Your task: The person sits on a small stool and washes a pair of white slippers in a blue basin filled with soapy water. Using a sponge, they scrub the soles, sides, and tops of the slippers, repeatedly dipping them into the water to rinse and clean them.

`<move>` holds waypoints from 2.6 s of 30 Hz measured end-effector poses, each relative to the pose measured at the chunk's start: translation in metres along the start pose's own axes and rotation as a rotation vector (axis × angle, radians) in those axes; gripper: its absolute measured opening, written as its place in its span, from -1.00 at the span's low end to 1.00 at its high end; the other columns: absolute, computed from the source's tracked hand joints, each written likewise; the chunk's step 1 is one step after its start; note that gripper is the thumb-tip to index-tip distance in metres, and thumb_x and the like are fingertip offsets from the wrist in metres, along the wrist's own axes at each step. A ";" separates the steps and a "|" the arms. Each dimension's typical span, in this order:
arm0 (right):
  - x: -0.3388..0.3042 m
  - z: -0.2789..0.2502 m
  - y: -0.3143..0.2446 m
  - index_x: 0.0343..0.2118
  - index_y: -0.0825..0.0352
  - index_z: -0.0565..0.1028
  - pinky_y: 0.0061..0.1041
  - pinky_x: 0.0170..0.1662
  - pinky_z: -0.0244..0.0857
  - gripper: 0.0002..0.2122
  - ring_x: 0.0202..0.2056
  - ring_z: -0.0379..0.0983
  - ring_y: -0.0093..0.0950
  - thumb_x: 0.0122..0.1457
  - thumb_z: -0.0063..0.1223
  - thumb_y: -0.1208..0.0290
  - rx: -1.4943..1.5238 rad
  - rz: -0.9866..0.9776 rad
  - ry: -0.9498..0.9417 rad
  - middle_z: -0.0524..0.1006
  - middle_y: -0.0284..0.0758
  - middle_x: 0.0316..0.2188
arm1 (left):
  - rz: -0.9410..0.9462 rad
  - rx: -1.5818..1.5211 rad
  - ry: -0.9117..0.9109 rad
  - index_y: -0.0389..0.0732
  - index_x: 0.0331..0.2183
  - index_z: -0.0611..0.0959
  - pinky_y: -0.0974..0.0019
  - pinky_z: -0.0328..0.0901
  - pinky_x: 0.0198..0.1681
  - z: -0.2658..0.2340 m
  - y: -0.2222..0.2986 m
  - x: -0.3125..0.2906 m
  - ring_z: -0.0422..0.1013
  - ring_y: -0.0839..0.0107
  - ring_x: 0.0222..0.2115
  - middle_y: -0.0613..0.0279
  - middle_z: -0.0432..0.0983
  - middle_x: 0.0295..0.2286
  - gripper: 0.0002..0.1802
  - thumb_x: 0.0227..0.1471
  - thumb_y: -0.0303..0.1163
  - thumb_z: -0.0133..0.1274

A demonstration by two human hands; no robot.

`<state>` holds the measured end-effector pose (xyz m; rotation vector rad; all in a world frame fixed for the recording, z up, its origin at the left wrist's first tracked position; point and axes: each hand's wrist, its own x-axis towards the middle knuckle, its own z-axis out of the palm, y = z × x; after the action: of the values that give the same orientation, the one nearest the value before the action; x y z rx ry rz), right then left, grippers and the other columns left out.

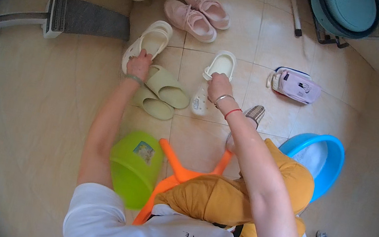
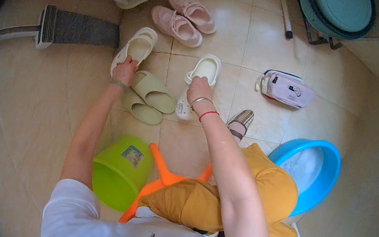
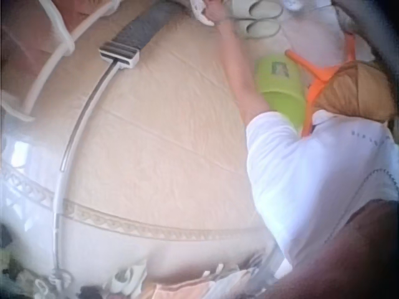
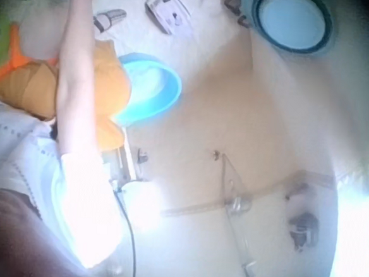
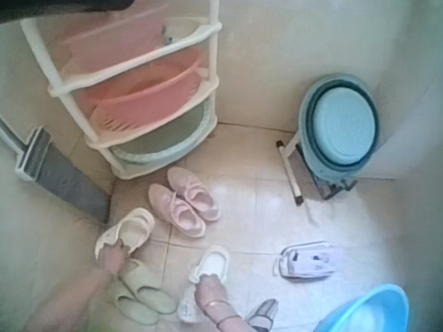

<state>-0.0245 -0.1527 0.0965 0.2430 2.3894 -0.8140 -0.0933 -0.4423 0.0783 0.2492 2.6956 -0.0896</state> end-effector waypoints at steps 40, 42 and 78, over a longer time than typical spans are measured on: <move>-0.300 -0.091 0.459 -0.01 0.28 0.56 -0.25 0.13 0.29 -0.68 0.03 0.43 -0.06 0.17 0.03 0.36 0.242 0.788 0.579 0.57 -0.02 -0.10 | 1.426 -0.323 -0.365 -0.21 0.14 0.48 0.18 0.41 -0.05 0.032 0.670 -0.098 0.52 0.02 -0.17 -0.05 0.60 -0.19 -0.49 0.12 -0.53 0.02; -0.287 -0.119 0.441 0.00 0.23 0.55 -0.20 0.12 0.30 -0.67 0.04 0.43 -0.09 0.18 0.00 0.36 0.255 0.788 0.533 0.55 -0.05 -0.04 | 1.342 -0.416 -0.473 -0.16 0.14 0.50 0.12 0.36 0.02 0.027 0.660 -0.091 0.49 0.01 -0.09 -0.10 0.58 -0.15 -0.47 0.10 -0.45 0.09; 0.043 0.036 0.072 0.39 0.31 -0.18 -0.36 -0.33 0.58 -0.05 -0.01 0.45 -0.32 0.09 0.30 0.37 0.866 0.373 -0.091 0.33 -0.16 0.17 | -1.145 -1.371 -0.023 -0.18 -0.10 0.61 0.30 0.39 -0.23 0.151 0.033 -0.108 0.43 0.37 -0.35 0.21 0.51 -0.37 -0.64 0.09 -0.22 0.19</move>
<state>-0.0166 -0.1180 0.0120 0.9292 1.6888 -1.5707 0.0710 -0.4430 -0.0132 -1.5746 1.8950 1.2771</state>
